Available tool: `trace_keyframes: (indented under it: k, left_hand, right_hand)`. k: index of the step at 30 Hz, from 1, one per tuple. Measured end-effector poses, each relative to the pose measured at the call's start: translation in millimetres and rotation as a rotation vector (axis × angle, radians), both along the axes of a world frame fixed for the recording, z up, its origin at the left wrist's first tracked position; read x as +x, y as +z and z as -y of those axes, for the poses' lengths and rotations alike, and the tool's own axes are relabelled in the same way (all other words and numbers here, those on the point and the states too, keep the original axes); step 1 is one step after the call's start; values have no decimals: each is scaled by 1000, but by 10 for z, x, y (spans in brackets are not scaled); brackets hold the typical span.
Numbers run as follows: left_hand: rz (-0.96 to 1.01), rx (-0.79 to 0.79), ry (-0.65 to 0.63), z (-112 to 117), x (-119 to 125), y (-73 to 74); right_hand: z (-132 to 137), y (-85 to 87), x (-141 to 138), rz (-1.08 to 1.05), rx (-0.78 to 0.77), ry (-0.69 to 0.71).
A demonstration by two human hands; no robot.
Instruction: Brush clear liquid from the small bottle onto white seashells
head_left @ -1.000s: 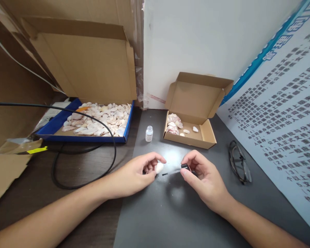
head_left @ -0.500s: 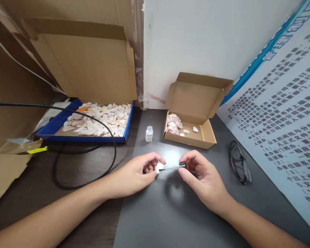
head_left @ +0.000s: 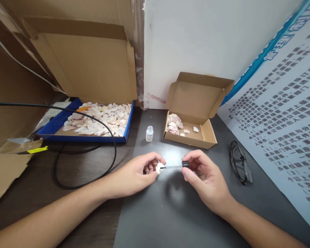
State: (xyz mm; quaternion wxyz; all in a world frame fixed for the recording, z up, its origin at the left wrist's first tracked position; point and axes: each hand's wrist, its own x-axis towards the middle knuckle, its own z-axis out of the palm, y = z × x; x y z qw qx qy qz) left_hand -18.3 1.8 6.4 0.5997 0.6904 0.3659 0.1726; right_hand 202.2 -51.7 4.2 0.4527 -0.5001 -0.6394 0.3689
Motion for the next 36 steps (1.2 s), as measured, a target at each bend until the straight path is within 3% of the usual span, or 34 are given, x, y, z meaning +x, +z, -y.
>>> trace_keyframes:
  k: [30,36]
  left_hand:
    - [-37,-12,40,6,41,68]
    - [-20,0,39,4,32,20]
  right_hand:
    - [16,-26,-6,14,34,36]
    - [19,-7,-27,3,53,8]
